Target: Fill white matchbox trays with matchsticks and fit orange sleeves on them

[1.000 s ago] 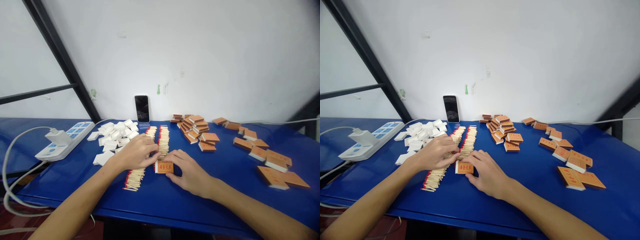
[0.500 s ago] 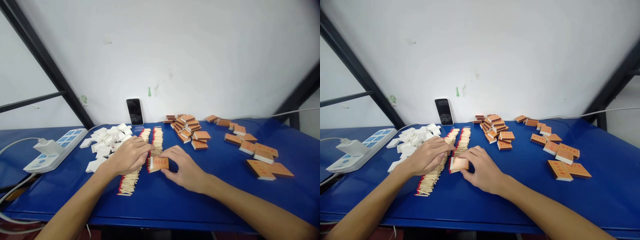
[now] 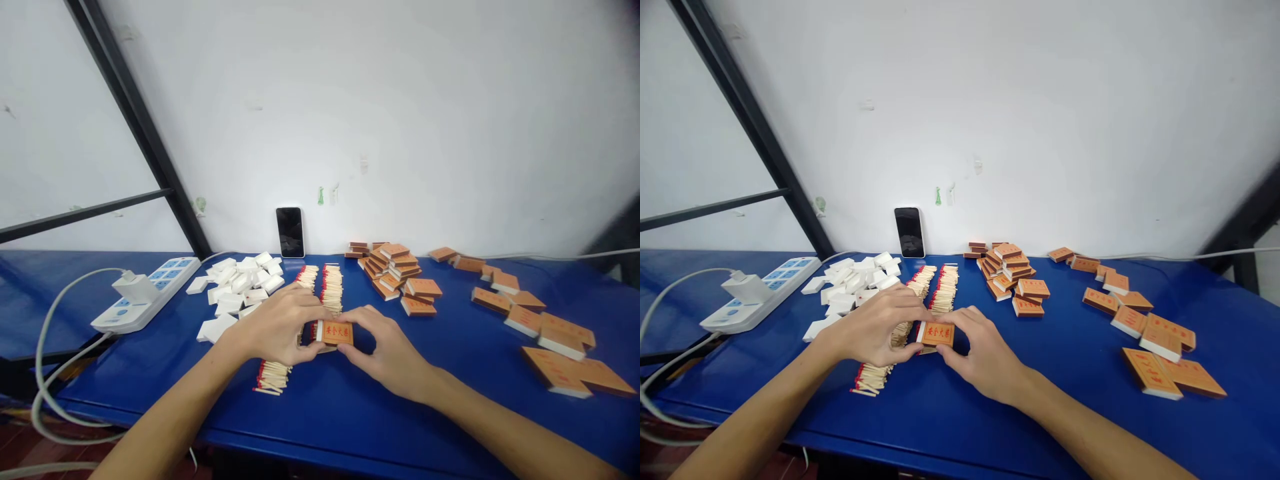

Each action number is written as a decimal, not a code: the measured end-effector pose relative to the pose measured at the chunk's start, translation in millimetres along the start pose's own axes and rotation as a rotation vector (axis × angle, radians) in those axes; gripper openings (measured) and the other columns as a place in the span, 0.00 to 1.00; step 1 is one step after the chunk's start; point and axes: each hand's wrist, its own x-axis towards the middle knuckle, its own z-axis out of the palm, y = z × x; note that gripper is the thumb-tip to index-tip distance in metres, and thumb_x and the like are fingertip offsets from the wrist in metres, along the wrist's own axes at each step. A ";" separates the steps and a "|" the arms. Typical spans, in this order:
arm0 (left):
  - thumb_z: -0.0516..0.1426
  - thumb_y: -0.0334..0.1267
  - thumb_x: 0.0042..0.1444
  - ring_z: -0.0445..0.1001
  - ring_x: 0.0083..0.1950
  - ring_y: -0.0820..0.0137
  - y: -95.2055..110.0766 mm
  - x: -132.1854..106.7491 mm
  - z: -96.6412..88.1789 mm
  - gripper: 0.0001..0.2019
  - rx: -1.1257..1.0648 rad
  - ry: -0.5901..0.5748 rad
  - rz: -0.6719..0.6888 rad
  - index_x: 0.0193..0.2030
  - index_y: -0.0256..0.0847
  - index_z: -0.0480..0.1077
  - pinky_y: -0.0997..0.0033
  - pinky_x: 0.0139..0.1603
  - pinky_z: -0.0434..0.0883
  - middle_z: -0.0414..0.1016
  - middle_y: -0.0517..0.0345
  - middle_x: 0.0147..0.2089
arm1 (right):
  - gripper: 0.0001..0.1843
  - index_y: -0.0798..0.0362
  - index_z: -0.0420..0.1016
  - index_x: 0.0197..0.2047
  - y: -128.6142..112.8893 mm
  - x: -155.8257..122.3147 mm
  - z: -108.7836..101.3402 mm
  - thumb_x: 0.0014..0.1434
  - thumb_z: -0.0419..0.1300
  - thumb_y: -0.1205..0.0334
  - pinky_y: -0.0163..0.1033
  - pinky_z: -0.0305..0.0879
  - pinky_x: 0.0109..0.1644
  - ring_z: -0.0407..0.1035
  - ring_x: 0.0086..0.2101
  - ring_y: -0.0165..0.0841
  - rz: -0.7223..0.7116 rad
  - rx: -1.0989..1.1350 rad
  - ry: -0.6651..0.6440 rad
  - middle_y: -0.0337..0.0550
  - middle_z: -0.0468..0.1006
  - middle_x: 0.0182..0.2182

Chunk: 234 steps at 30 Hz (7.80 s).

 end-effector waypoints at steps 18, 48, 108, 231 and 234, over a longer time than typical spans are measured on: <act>0.66 0.39 0.53 0.76 0.41 0.61 1.3 -2.8 -3.5 0.18 -0.019 -0.144 -0.049 0.50 0.43 0.71 0.65 0.42 0.67 0.77 0.56 0.41 | 0.15 0.49 0.73 0.52 -0.4 -1.0 5.5 0.62 0.65 0.65 0.49 0.69 0.54 0.72 0.47 0.41 -0.025 0.011 -0.109 0.44 0.81 0.47; 0.64 0.37 0.51 0.71 0.36 0.65 -1.3 -3.3 -2.6 0.14 0.009 -0.230 -0.103 0.39 0.43 0.62 0.67 0.36 0.63 0.72 0.60 0.38 | 0.14 0.50 0.70 0.47 11.9 -1.8 -18.0 0.58 0.64 0.69 0.46 0.70 0.51 0.70 0.46 0.39 -0.060 -0.062 -0.227 0.44 0.77 0.45; 0.53 0.38 0.60 0.74 0.44 0.59 -36.5 -11.9 -7.7 0.15 0.156 -0.004 -0.263 0.52 0.42 0.69 0.62 0.45 0.68 0.75 0.52 0.45 | 0.14 0.49 0.66 0.47 75.1 0.8 -112.6 0.58 0.60 0.57 0.41 0.64 0.39 0.74 0.40 0.43 0.400 -0.673 0.023 0.48 0.78 0.44; 0.70 0.45 0.45 0.59 0.69 0.45 8.7 -2.6 11.2 0.26 0.041 -0.117 -0.029 0.53 0.47 0.73 0.44 0.69 0.60 0.63 0.45 0.67 | 0.58 0.40 0.41 0.77 51.8 -9.6 -113.7 0.52 0.64 0.34 0.66 0.63 0.58 0.59 0.63 0.65 0.622 -0.853 -0.252 0.59 0.61 0.68; 0.69 0.42 0.46 0.59 0.69 0.45 4.3 -4.5 11.0 0.25 0.059 -0.099 -0.035 0.52 0.47 0.73 0.44 0.69 0.59 0.63 0.45 0.67 | 0.52 0.42 0.45 0.76 46.0 -8.7 -103.7 0.55 0.60 0.33 0.61 0.69 0.51 0.68 0.55 0.62 0.602 -0.844 -0.213 0.59 0.70 0.57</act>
